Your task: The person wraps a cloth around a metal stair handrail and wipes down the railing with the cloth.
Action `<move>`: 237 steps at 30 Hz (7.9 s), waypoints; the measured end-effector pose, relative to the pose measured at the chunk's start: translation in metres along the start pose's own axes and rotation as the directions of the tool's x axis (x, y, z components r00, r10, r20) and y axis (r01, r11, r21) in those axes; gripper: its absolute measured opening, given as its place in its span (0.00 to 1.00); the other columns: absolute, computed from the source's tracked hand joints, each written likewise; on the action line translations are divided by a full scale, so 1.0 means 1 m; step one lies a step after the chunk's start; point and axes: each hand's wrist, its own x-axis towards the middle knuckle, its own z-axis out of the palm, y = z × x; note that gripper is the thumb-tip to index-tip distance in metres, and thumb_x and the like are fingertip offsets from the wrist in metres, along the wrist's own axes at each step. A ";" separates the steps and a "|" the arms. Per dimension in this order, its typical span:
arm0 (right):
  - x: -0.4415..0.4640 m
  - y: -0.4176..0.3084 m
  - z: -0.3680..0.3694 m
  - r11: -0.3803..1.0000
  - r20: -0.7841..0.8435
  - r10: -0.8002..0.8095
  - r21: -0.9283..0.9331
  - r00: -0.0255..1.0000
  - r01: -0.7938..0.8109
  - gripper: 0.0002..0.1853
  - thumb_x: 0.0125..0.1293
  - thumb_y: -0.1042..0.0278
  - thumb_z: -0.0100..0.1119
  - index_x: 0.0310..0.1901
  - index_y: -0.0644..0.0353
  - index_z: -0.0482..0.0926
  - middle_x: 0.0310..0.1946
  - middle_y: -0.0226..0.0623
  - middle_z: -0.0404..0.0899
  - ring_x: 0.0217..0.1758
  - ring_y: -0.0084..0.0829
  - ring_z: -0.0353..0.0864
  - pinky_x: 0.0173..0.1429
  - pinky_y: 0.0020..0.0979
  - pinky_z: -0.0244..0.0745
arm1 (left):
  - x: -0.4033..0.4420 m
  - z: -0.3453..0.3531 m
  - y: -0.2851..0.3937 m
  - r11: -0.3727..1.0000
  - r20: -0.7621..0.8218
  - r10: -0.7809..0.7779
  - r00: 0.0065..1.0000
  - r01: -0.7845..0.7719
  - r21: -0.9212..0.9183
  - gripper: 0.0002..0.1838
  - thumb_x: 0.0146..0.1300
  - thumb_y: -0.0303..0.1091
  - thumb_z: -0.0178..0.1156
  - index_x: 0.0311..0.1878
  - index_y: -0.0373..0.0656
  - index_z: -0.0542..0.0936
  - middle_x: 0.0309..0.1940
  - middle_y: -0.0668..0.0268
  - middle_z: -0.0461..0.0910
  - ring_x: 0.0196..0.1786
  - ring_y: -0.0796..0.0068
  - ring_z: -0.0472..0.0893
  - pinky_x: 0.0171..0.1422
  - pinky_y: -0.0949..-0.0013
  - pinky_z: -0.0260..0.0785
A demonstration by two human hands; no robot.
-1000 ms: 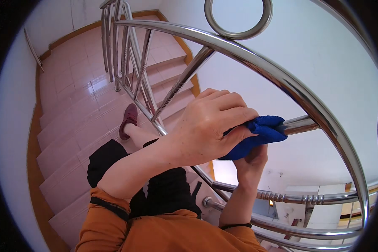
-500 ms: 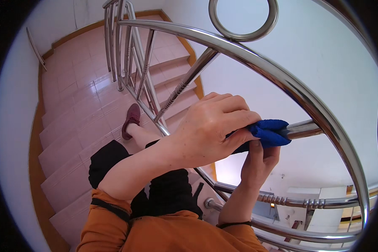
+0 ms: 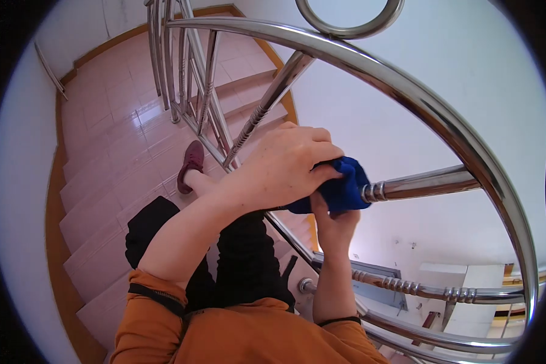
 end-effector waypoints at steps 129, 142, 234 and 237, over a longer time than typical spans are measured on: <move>0.001 -0.028 -0.029 0.969 0.191 0.146 -0.226 0.971 -0.101 0.33 0.48 0.83 0.68 0.58 0.70 0.68 0.53 0.41 0.76 0.56 0.30 0.76 0.61 0.32 0.71 | 0.005 -0.023 0.025 0.966 -0.173 0.185 0.967 -0.212 -0.149 0.14 0.46 0.24 0.67 0.40 0.39 0.81 0.31 0.63 0.77 0.34 0.67 0.77 0.36 0.69 0.70; -0.001 -0.066 -0.010 0.973 -0.088 -0.221 0.044 0.971 0.225 0.19 0.63 0.72 0.60 0.54 0.68 0.71 0.49 0.41 0.77 0.52 0.28 0.75 0.61 0.31 0.68 | 0.005 -0.021 0.029 0.968 -0.227 0.207 0.952 -0.233 -0.091 0.14 0.45 0.23 0.67 0.39 0.37 0.81 0.30 0.63 0.77 0.33 0.67 0.77 0.36 0.69 0.70; 0.002 -0.040 -0.021 0.971 -0.092 -0.240 -0.047 0.966 0.236 0.28 0.59 0.79 0.63 0.61 0.66 0.65 0.52 0.40 0.75 0.56 0.29 0.74 0.63 0.32 0.67 | 0.004 -0.021 0.011 0.967 -0.087 0.113 0.990 -0.130 -0.219 0.13 0.49 0.25 0.69 0.41 0.36 0.82 0.32 0.61 0.79 0.35 0.66 0.79 0.36 0.70 0.72; 0.000 -0.024 -0.021 0.993 0.002 -0.121 -0.002 0.993 0.121 0.30 0.56 0.83 0.64 0.61 0.66 0.65 0.54 0.40 0.74 0.57 0.28 0.73 0.62 0.32 0.68 | 0.002 -0.021 0.002 0.986 0.029 0.085 0.996 -0.080 -0.148 0.12 0.51 0.25 0.68 0.40 0.38 0.83 0.31 0.61 0.79 0.35 0.66 0.78 0.37 0.69 0.71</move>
